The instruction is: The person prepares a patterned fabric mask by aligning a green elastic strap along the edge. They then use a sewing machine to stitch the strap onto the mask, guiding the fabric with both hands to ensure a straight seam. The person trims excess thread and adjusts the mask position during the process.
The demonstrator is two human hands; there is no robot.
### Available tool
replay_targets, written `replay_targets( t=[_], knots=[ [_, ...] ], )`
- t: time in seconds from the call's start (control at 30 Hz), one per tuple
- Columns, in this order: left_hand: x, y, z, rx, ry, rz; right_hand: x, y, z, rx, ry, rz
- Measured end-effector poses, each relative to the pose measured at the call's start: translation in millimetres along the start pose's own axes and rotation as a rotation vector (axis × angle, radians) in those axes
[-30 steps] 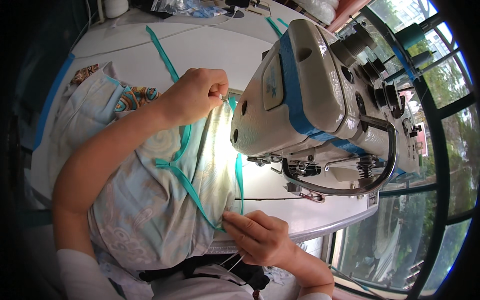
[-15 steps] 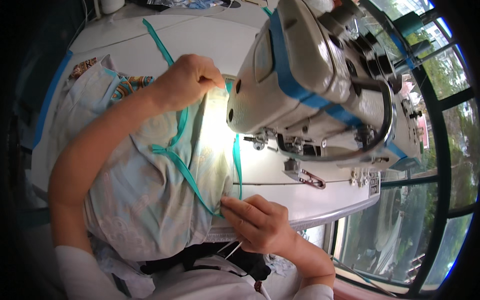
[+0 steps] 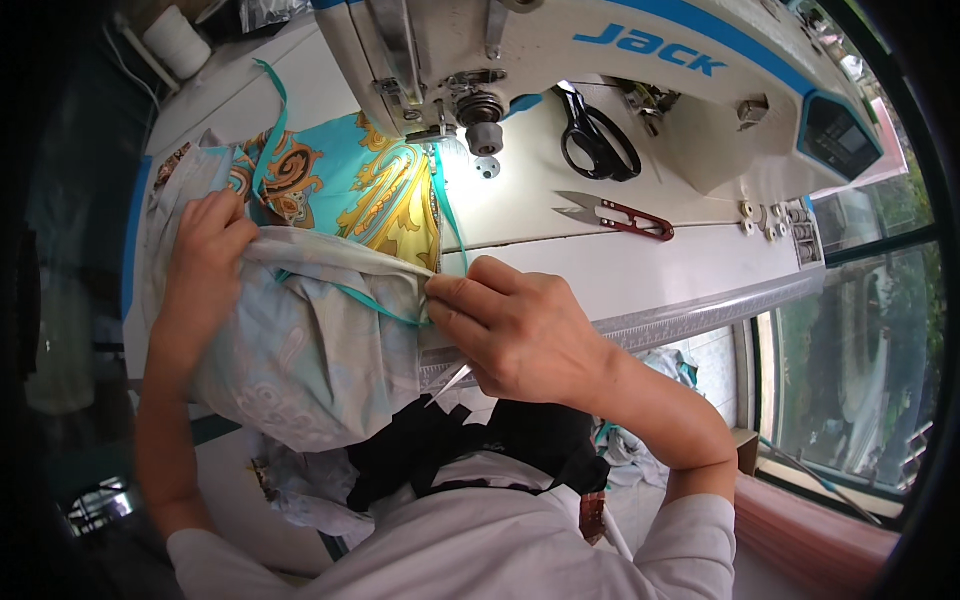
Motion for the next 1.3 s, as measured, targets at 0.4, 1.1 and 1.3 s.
replay_targets(
  t=[0.4,1.1,1.3],
  knots=[
    [30,38,104,0.063,-0.716,0.103,-7,-13,0,0.051,-0.051,0.03],
    [39,32,113,0.214,-0.707,0.053,-7,-1,13,0.025,-0.076,-0.062],
    [41,30,114,0.188,-0.68,-0.003,-13,8,20,-0.146,-0.21,-0.057]
  ],
)
Point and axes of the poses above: each hand's wrist, its own y-axis towards the middle knuckle, its own x-axis out of the palm, z = x × y, the point moved 6 cm from there along y, towards the middle knuckle, and after that the axes turned 12 degrees about z, right-handed, at the moved point
